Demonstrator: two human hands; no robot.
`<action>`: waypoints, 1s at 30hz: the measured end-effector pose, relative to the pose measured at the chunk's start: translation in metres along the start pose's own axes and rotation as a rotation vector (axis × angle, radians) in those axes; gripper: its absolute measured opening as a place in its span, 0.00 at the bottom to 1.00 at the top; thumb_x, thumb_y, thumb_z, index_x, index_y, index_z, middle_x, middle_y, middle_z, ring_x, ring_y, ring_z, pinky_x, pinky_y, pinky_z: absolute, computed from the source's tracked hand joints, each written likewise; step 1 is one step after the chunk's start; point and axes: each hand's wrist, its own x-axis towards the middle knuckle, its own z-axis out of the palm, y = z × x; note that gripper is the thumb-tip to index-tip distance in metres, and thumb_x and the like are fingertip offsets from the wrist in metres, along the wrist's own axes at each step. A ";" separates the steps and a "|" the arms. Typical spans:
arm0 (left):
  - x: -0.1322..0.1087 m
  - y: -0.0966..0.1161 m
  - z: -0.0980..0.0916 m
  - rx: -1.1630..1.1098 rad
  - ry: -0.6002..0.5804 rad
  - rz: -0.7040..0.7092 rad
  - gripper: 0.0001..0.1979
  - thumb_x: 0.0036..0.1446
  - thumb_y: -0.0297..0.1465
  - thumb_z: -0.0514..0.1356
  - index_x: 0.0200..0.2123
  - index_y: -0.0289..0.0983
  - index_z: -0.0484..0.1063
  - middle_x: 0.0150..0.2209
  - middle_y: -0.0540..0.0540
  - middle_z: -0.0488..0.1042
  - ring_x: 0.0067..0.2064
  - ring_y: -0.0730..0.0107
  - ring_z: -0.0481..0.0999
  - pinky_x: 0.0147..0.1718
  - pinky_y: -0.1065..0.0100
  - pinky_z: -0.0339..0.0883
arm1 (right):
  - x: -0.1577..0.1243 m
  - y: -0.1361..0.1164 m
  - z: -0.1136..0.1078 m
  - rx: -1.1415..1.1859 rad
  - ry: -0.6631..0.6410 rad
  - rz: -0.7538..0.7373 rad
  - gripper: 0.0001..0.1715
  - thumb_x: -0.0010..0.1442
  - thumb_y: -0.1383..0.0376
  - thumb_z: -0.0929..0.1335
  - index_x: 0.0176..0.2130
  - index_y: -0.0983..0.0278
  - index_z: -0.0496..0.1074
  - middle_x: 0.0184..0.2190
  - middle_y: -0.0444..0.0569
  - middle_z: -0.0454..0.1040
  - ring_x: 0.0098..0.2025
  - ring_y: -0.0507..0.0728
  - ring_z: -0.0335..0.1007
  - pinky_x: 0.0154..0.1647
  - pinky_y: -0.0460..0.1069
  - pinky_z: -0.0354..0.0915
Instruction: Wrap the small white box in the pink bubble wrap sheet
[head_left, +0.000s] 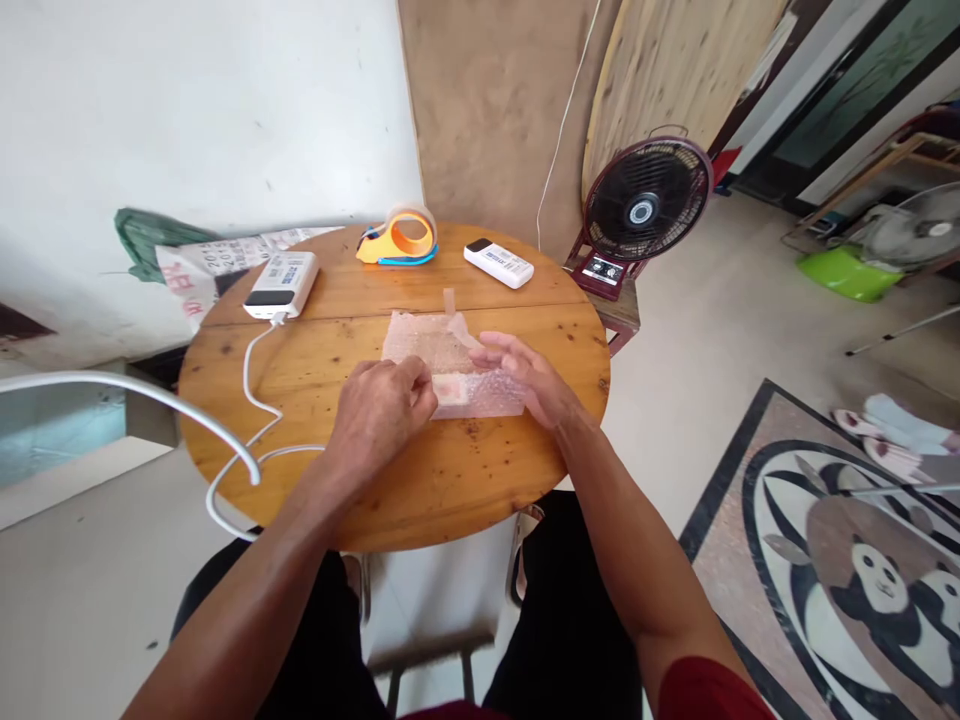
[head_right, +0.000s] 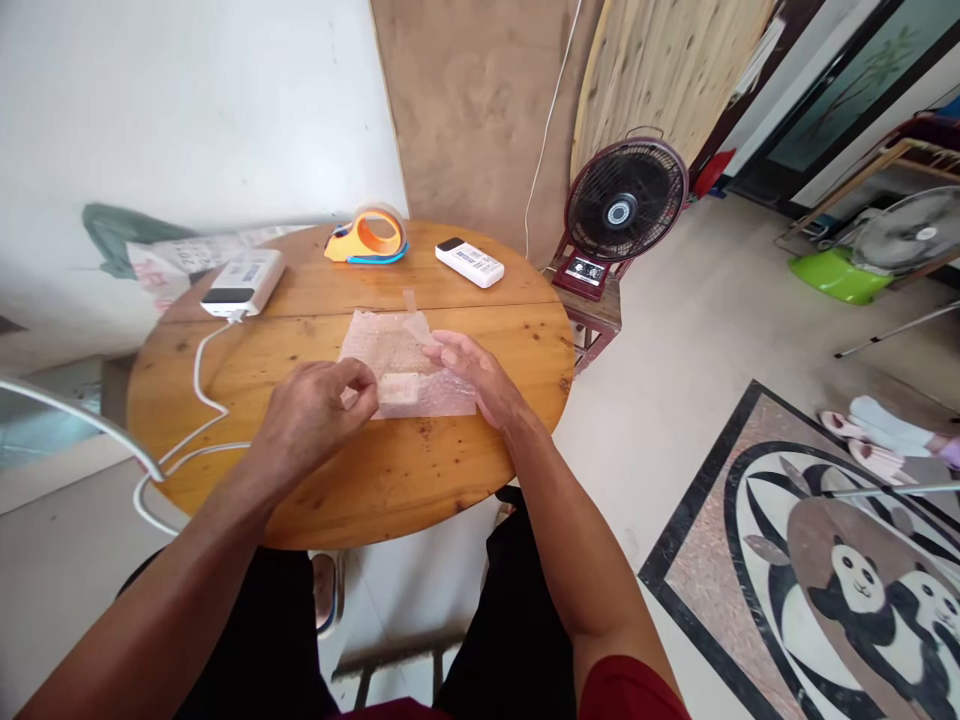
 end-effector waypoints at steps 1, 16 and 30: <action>0.005 0.001 0.001 0.003 -0.020 -0.034 0.07 0.55 0.30 0.54 0.30 0.40 0.72 0.27 0.47 0.77 0.32 0.61 0.76 0.36 0.64 0.64 | 0.000 0.001 -0.001 -0.017 -0.005 0.012 0.33 0.53 0.46 0.70 0.53 0.58 0.68 0.49 0.48 0.75 0.55 0.60 0.68 0.60 0.58 0.60; 0.008 -0.020 0.016 -0.367 -0.126 -0.116 0.16 0.52 0.45 0.60 0.34 0.38 0.72 0.39 0.46 0.76 0.39 0.63 0.76 0.40 0.64 0.68 | 0.005 0.020 0.007 -0.188 0.034 0.054 0.14 0.53 0.54 0.72 0.29 0.63 0.73 0.25 0.41 0.71 0.27 0.51 0.64 0.29 0.46 0.59; 0.001 -0.012 0.032 -0.829 -0.005 -0.194 0.07 0.52 0.34 0.61 0.26 0.37 0.70 0.38 0.47 0.78 0.36 0.68 0.74 0.35 0.69 0.64 | -0.003 0.011 0.015 -0.148 0.099 0.048 0.12 0.53 0.57 0.72 0.29 0.64 0.73 0.38 0.46 0.76 0.35 0.51 0.68 0.36 0.46 0.62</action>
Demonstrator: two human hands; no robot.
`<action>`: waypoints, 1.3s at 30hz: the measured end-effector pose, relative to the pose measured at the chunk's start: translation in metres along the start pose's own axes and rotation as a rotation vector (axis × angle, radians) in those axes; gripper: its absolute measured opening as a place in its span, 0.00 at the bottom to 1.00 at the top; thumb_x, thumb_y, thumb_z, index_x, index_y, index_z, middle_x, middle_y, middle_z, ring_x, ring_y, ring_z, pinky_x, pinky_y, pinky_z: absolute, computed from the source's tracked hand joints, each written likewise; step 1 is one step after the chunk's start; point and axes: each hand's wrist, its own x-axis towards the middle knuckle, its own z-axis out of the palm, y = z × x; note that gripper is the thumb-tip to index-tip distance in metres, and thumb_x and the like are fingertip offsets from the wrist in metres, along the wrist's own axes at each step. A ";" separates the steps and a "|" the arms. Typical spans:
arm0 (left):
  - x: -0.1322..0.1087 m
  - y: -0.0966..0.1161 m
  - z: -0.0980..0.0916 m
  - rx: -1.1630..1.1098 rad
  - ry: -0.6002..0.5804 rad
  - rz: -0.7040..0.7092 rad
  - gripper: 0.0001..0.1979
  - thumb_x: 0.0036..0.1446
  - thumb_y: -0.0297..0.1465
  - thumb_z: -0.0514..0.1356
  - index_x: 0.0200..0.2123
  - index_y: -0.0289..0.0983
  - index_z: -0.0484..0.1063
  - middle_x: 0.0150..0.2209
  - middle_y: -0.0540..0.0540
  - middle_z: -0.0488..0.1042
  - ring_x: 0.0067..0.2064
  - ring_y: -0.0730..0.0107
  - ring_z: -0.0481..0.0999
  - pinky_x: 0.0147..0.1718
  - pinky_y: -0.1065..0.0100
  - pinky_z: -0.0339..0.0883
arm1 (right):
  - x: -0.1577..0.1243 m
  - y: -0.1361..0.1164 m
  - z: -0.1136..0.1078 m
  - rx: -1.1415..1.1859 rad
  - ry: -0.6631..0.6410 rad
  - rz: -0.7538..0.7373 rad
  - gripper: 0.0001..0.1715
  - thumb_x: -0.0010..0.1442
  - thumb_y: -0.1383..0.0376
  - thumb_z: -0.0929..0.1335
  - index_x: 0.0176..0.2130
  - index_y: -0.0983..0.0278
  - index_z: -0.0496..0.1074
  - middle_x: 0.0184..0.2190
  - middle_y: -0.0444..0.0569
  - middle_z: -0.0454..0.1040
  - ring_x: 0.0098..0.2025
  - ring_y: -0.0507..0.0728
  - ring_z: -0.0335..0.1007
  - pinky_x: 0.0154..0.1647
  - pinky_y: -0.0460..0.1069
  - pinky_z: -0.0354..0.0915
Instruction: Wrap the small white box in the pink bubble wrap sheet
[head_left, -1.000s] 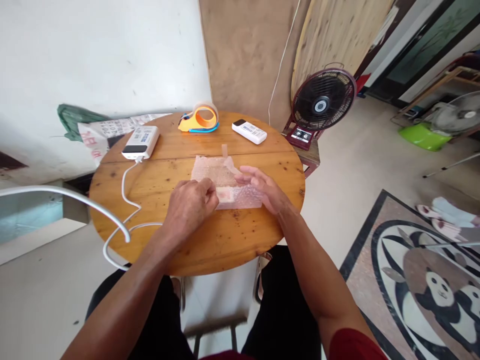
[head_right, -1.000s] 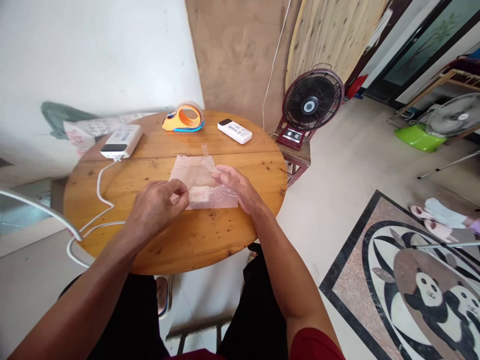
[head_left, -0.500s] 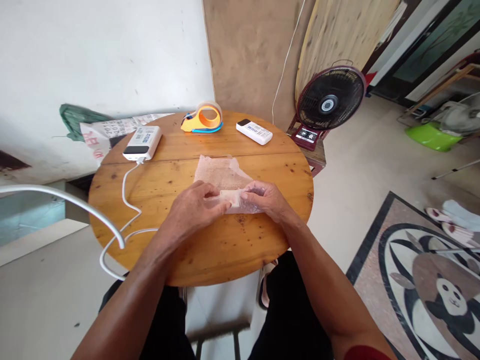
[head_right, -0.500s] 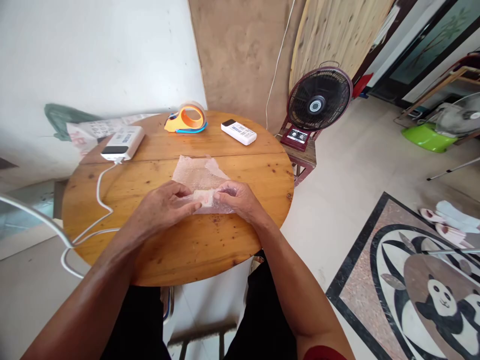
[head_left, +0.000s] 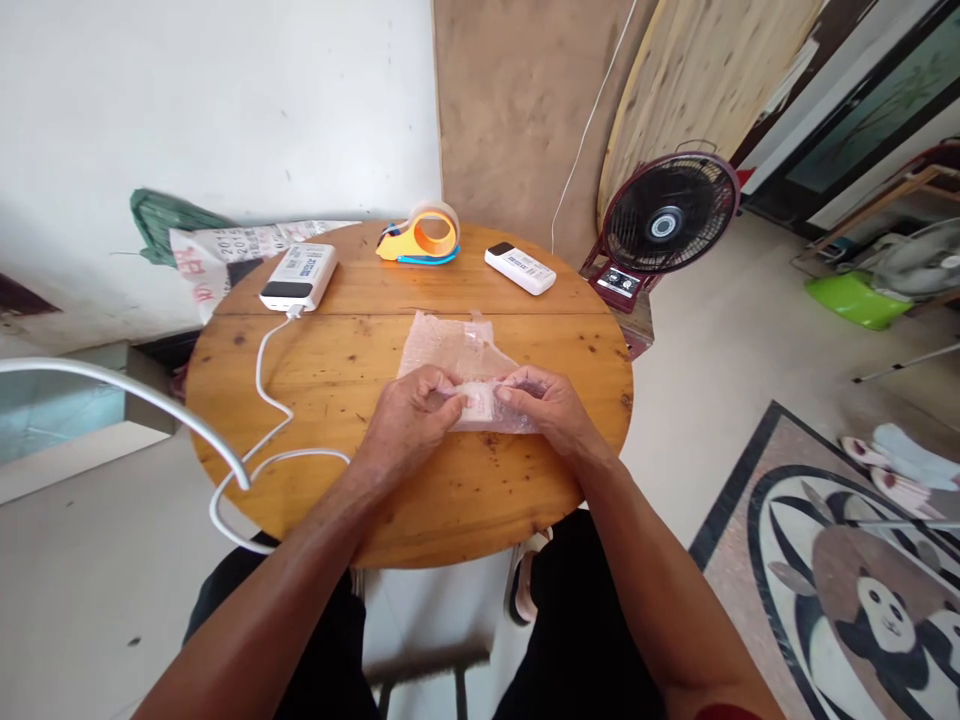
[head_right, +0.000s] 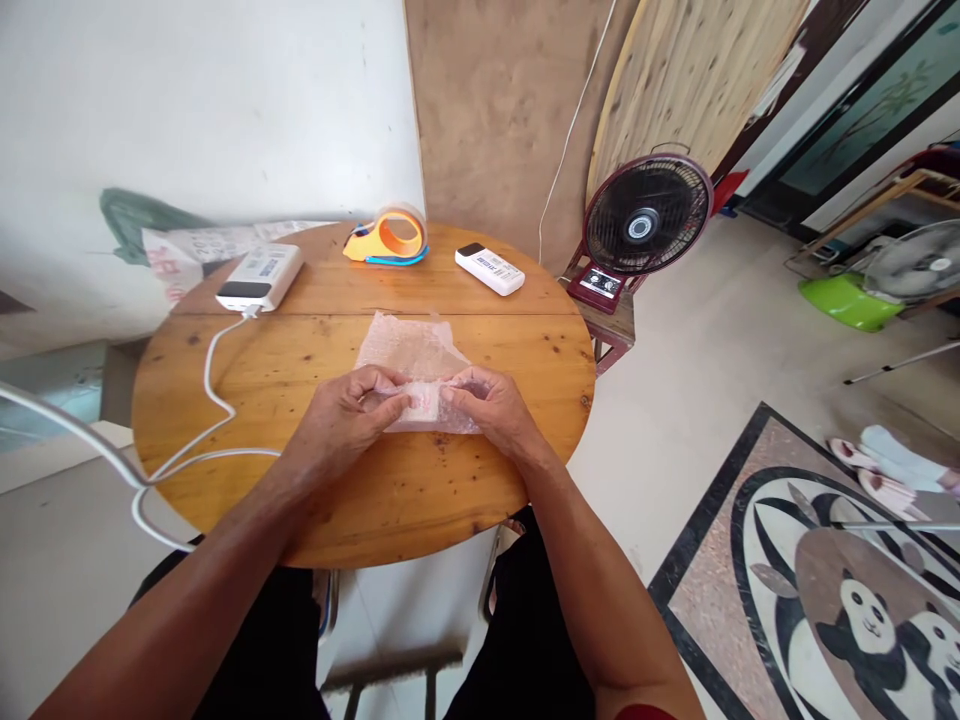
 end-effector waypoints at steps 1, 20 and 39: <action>0.000 -0.001 0.000 -0.015 -0.003 0.000 0.07 0.52 0.34 0.61 0.26 0.37 0.69 0.37 0.48 0.77 0.36 0.69 0.74 0.35 0.69 0.64 | 0.000 0.000 0.000 -0.007 0.006 -0.001 0.12 0.53 0.57 0.72 0.29 0.64 0.73 0.36 0.45 0.76 0.34 0.51 0.68 0.35 0.46 0.61; 0.004 0.000 0.002 -0.020 -0.017 -0.104 0.10 0.51 0.31 0.59 0.38 0.37 0.70 0.34 0.51 0.75 0.32 0.71 0.72 0.32 0.72 0.65 | 0.002 0.014 0.001 -0.453 0.141 -0.098 0.09 0.54 0.62 0.68 0.37 0.63 0.71 0.28 0.42 0.71 0.27 0.50 0.64 0.28 0.44 0.59; 0.004 -0.001 0.003 -0.054 -0.032 -0.056 0.09 0.51 0.31 0.57 0.36 0.37 0.71 0.33 0.49 0.77 0.33 0.69 0.75 0.35 0.70 0.68 | -0.012 0.005 0.012 -0.878 0.161 -0.735 0.11 0.59 0.72 0.64 0.40 0.60 0.73 0.46 0.50 0.74 0.49 0.58 0.68 0.50 0.54 0.63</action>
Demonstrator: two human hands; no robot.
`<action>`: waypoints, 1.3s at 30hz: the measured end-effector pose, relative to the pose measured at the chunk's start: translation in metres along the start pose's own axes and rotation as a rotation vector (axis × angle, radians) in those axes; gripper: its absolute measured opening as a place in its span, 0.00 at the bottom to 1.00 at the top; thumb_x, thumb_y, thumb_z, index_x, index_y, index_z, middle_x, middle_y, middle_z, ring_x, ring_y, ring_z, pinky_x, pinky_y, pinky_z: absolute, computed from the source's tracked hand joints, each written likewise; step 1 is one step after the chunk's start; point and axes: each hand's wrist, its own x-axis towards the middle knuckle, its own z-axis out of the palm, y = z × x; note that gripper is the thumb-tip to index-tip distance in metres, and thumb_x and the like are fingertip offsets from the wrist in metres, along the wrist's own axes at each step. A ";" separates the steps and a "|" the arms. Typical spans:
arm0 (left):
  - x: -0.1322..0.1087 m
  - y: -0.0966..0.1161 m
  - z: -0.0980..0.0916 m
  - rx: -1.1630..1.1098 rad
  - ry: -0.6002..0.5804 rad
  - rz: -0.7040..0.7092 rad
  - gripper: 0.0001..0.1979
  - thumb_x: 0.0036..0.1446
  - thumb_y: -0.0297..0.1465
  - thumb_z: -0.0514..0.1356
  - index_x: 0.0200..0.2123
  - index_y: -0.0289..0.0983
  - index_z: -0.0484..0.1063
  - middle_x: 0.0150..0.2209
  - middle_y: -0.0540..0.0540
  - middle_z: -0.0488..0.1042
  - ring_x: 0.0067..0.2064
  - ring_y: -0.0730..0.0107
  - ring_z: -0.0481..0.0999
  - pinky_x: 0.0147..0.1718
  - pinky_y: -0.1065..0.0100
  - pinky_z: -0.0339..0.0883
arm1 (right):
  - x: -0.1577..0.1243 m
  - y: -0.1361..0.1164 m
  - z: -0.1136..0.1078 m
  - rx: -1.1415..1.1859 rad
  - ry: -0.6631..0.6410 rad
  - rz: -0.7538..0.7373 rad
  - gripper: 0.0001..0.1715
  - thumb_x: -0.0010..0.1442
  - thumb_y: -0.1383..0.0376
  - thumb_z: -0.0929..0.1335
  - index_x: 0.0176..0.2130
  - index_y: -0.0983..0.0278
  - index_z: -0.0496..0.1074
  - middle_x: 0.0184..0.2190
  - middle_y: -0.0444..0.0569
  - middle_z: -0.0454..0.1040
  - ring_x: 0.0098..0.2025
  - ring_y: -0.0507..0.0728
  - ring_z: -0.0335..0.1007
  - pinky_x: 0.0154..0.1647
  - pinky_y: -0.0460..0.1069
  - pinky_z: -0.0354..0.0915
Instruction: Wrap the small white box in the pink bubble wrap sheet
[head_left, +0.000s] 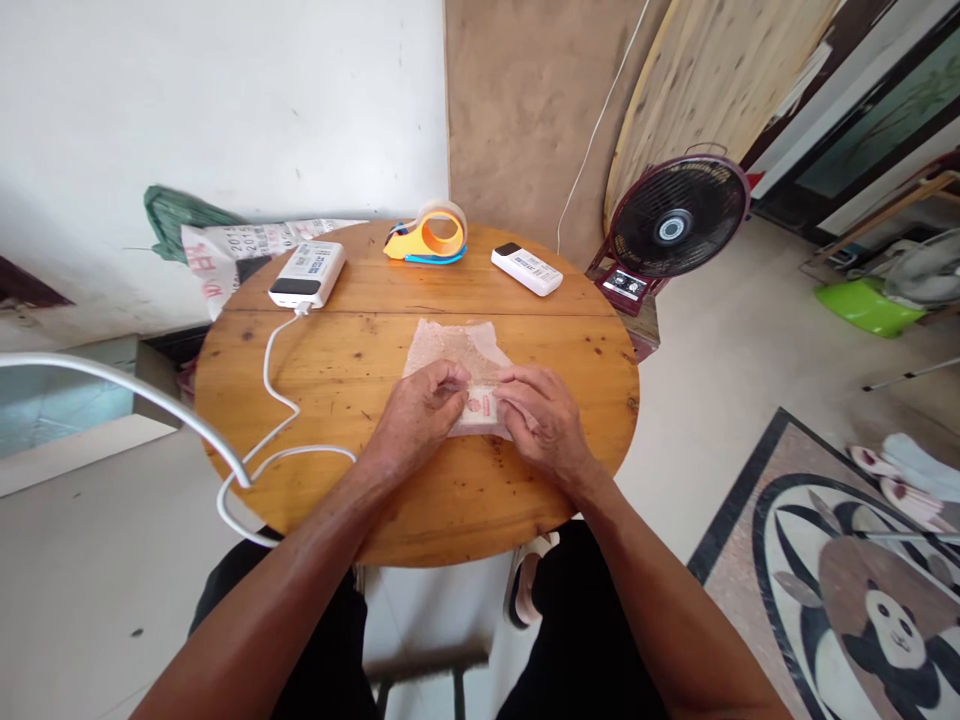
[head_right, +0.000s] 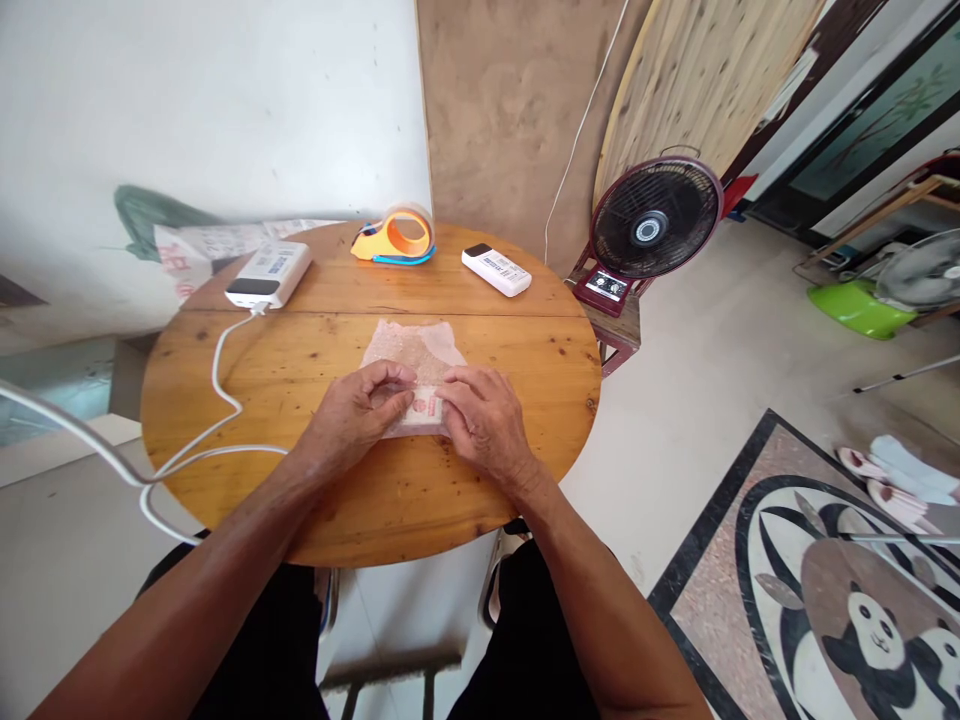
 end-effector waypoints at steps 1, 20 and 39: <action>0.000 0.000 0.000 -0.005 0.002 0.004 0.08 0.51 0.31 0.57 0.36 0.37 0.71 0.33 0.49 0.77 0.34 0.69 0.75 0.35 0.70 0.69 | -0.001 -0.002 0.000 -0.015 -0.018 -0.028 0.10 0.59 0.71 0.65 0.40 0.60 0.73 0.46 0.49 0.74 0.50 0.58 0.68 0.50 0.54 0.62; -0.004 -0.015 -0.041 0.253 0.068 -0.086 0.15 0.55 0.40 0.57 0.41 0.37 0.73 0.26 0.51 0.71 0.26 0.71 0.67 0.26 0.70 0.60 | 0.005 -0.008 -0.005 -0.166 -0.294 -0.080 0.11 0.64 0.61 0.65 0.45 0.59 0.73 0.49 0.49 0.75 0.58 0.59 0.62 0.56 0.56 0.50; -0.010 -0.012 -0.041 0.556 -0.011 -0.169 0.25 0.53 0.39 0.59 0.53 0.36 0.67 0.33 0.44 0.77 0.32 0.60 0.75 0.29 0.67 0.61 | 0.016 -0.033 -0.010 -0.396 -0.457 -0.091 0.23 0.63 0.72 0.61 0.55 0.56 0.67 0.45 0.52 0.72 0.48 0.59 0.64 0.59 0.60 0.48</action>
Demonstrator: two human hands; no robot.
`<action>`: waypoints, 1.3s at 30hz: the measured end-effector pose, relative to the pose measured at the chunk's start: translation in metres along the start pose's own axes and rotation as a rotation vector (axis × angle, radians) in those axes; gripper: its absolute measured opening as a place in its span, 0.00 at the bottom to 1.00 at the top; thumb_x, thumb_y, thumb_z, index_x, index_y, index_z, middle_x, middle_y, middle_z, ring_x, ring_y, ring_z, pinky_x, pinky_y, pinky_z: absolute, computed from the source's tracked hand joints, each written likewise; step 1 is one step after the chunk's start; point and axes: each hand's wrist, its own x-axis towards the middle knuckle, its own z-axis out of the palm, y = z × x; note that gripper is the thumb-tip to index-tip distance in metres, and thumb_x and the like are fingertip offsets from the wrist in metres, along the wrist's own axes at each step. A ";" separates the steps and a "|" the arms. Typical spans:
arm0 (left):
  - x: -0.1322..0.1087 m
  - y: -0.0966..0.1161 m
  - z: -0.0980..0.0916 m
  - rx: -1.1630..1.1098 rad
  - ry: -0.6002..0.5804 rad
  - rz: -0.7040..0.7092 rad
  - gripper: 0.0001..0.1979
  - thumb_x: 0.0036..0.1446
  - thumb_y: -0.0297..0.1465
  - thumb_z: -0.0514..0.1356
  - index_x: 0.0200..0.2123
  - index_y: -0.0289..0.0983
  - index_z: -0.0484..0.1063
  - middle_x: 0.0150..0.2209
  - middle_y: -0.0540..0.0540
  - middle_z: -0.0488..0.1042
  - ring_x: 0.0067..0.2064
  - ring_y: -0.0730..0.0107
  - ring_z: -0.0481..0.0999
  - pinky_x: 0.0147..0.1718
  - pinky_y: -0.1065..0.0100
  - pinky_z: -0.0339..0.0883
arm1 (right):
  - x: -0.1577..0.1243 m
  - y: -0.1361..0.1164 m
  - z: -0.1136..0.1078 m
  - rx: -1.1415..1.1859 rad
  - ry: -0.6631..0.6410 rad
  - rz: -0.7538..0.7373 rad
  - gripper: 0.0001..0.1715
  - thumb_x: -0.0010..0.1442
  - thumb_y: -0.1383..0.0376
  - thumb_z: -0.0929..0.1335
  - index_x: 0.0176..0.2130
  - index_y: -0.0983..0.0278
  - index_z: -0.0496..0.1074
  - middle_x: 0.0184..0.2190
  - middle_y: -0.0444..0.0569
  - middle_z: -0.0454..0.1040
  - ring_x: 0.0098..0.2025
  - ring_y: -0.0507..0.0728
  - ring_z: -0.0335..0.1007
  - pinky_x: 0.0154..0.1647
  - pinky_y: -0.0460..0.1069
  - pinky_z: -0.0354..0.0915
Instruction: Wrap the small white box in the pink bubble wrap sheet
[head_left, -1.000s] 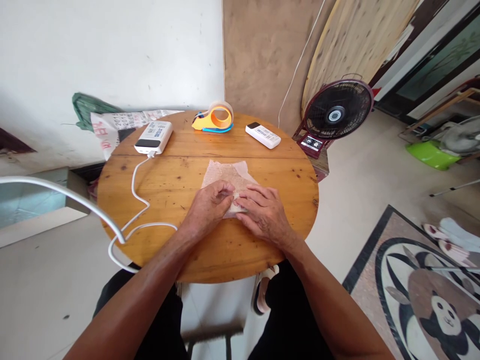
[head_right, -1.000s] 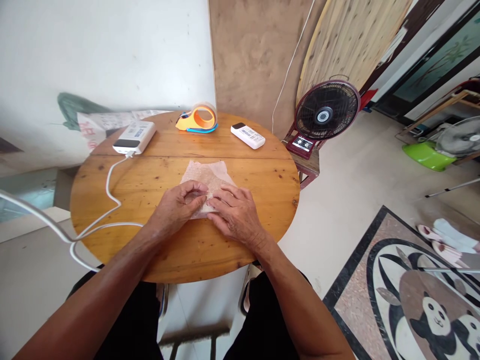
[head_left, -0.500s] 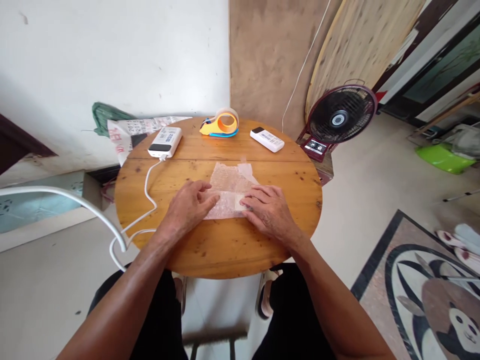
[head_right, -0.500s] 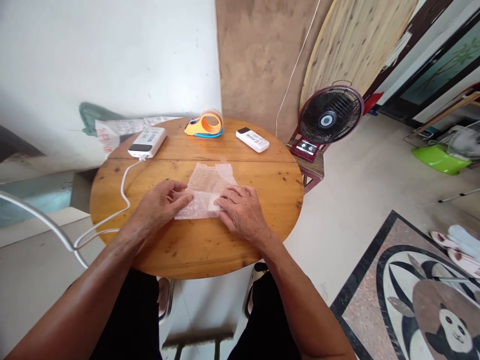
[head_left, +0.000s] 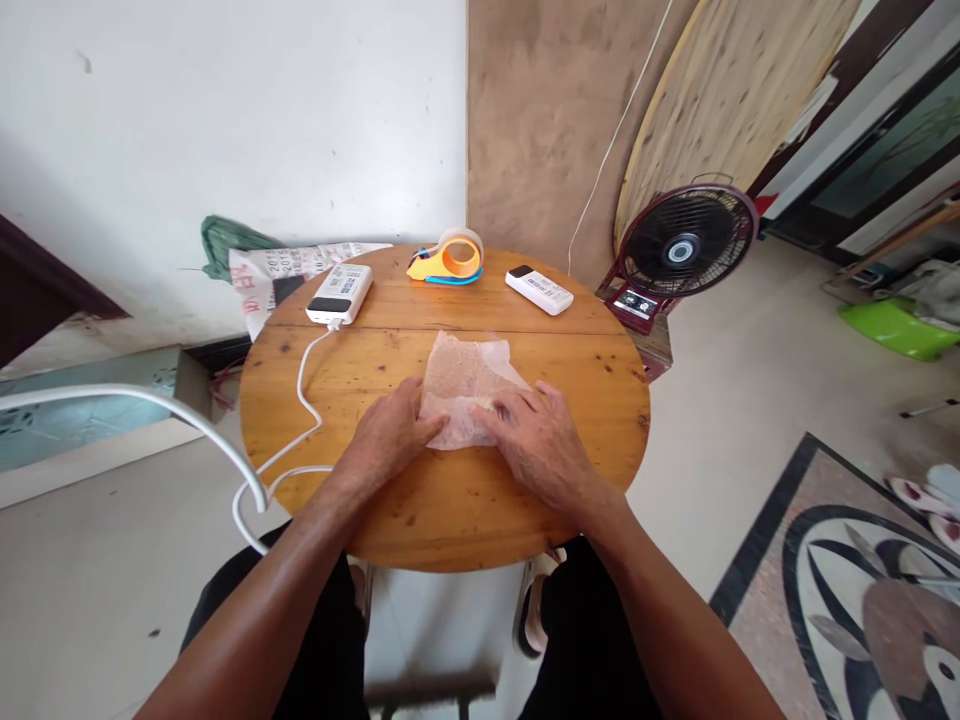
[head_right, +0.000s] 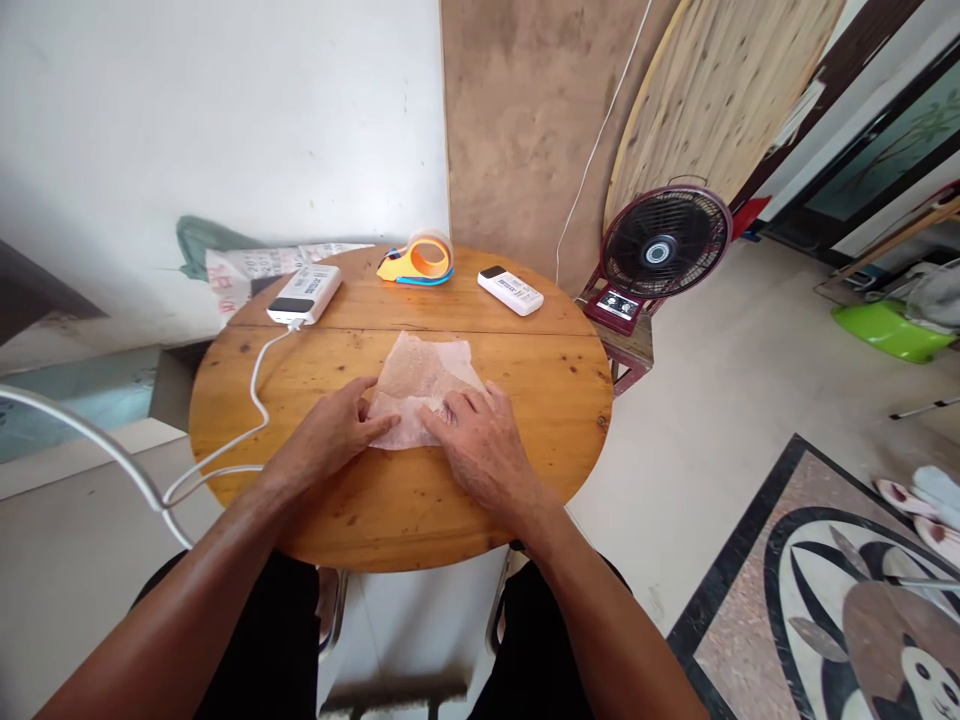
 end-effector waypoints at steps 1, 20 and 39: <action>0.000 0.000 0.001 -0.020 0.009 -0.004 0.25 0.52 0.38 0.59 0.52 0.36 0.68 0.32 0.45 0.77 0.31 0.61 0.75 0.29 0.67 0.61 | 0.000 -0.001 0.000 -0.007 -0.007 0.002 0.24 0.63 0.73 0.61 0.55 0.55 0.67 0.45 0.52 0.71 0.48 0.60 0.63 0.60 0.61 0.47; -0.003 0.032 0.013 -0.997 -0.105 -0.188 0.12 0.45 0.37 0.65 0.26 0.36 0.69 0.22 0.53 0.72 0.23 0.76 0.69 0.25 0.73 0.61 | 0.005 -0.010 0.001 -0.053 0.006 0.032 0.18 0.62 0.73 0.62 0.48 0.57 0.71 0.39 0.52 0.70 0.43 0.60 0.63 0.62 0.65 0.47; -0.005 0.041 0.011 -0.898 -0.211 -0.088 0.12 0.50 0.34 0.60 0.37 0.33 0.74 0.28 0.50 0.75 0.26 0.73 0.71 0.30 0.69 0.66 | 0.004 0.005 -0.001 0.227 0.048 0.095 0.20 0.59 0.68 0.66 0.52 0.66 0.64 0.49 0.56 0.72 0.56 0.63 0.62 0.64 0.65 0.44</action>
